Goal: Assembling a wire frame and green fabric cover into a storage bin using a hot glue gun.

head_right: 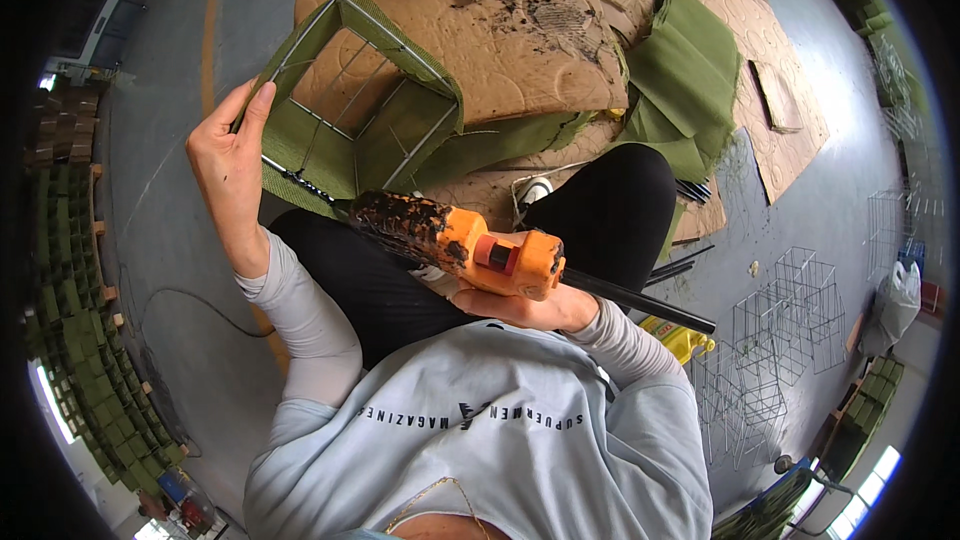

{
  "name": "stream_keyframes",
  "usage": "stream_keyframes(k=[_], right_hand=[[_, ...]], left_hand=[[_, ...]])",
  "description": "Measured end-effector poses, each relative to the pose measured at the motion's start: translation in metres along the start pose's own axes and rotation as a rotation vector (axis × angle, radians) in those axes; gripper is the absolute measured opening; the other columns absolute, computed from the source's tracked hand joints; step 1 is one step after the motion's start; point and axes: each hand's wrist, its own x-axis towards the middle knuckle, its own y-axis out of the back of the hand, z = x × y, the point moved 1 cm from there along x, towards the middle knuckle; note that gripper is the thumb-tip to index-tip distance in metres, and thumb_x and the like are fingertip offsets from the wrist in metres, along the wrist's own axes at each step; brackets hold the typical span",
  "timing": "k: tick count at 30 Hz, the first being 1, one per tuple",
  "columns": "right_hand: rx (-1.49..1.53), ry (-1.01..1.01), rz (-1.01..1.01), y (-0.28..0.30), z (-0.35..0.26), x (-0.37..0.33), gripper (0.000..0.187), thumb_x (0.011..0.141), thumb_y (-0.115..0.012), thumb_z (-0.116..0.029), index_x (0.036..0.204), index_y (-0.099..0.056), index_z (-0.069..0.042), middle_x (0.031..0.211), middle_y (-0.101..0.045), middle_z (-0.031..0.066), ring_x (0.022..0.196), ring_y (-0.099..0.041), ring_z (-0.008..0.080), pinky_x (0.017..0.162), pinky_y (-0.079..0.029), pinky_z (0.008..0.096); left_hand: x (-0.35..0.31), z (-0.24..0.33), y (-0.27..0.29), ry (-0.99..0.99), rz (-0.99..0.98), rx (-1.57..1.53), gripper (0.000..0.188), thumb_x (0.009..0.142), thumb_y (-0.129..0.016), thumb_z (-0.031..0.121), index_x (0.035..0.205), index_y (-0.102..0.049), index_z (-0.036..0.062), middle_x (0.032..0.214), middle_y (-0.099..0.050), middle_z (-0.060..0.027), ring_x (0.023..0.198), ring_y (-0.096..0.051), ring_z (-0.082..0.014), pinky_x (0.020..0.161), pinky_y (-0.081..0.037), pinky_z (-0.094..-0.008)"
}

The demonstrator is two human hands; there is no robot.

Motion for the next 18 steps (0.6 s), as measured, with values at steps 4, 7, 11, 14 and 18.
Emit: stream_keyframes(k=[4, 7, 11, 14, 18], right_hand=[[0.02, -0.035, 0.006, -0.001, -0.001, 0.002, 0.016, 0.077, -0.067, -0.003, 0.091, -0.06, -0.005, 0.082, -0.061, -0.0001, 0.073, -0.057, 0.0098, 0.066, -0.046, 0.0234], [0.0, 0.0, 0.015, 0.001, 0.0, 0.001, 0.015, 0.077, -0.066, 0.0, 0.09, -0.06, -0.005, 0.084, -0.061, 0.0005, 0.072, -0.057, 0.0107, 0.066, -0.046, 0.0239], [-0.49, 0.455, 0.047, -0.001, -0.002, -0.006, 0.015, 0.075, -0.066, 0.001, 0.088, -0.061, -0.005, 0.081, -0.06, 0.0025, 0.071, -0.058, 0.0156, 0.066, -0.048, 0.0267], [-0.286, 0.265, 0.051, 0.0, 0.0, -0.008, 0.014, 0.075, -0.066, 0.001, 0.088, -0.061, -0.005, 0.08, -0.059, 0.0035, 0.07, -0.058, 0.0182, 0.065, -0.048, 0.0286], [-0.353, 0.172, 0.015, 0.006, 0.011, -0.019, 0.014, 0.075, -0.067, -0.002, 0.087, -0.061, -0.004, 0.08, -0.059, 0.0039, 0.07, -0.057, 0.0193, 0.064, -0.047, 0.0298]], left_hand=[[0.0, -0.001, 0.0, 0.004, -0.007, -0.003, 0.028, 0.088, -0.07, 0.019, 0.103, -0.069, -0.0045, 0.068, -0.058, 0.001, 0.066, -0.044, -0.0037, 0.059, -0.038, -0.0197], [0.0, 0.0, 0.002, 0.017, 0.003, -0.003, 0.024, 0.087, -0.068, 0.016, 0.102, -0.069, -0.0026, 0.073, -0.067, -0.0125, 0.064, -0.052, -0.007, 0.061, -0.043, -0.0237], [0.0, 0.0, 0.003, 0.039, -0.015, 0.03, 0.024, 0.088, -0.068, 0.016, 0.102, -0.069, -0.0033, 0.075, -0.068, -0.0128, 0.065, -0.053, -0.0067, 0.062, -0.044, -0.0237], [-0.001, 0.0, 0.002, 0.056, -0.028, 0.033, 0.024, 0.087, -0.069, 0.015, 0.102, -0.069, -0.0035, 0.078, -0.07, -0.0129, 0.069, -0.055, -0.0065, 0.064, -0.045, -0.0234], [-0.002, 0.003, 0.001, 0.021, -0.022, 0.001, 0.024, 0.087, -0.069, 0.016, 0.102, -0.069, -0.0031, 0.08, -0.07, -0.0118, 0.071, -0.056, -0.0064, 0.066, -0.046, -0.0231]])
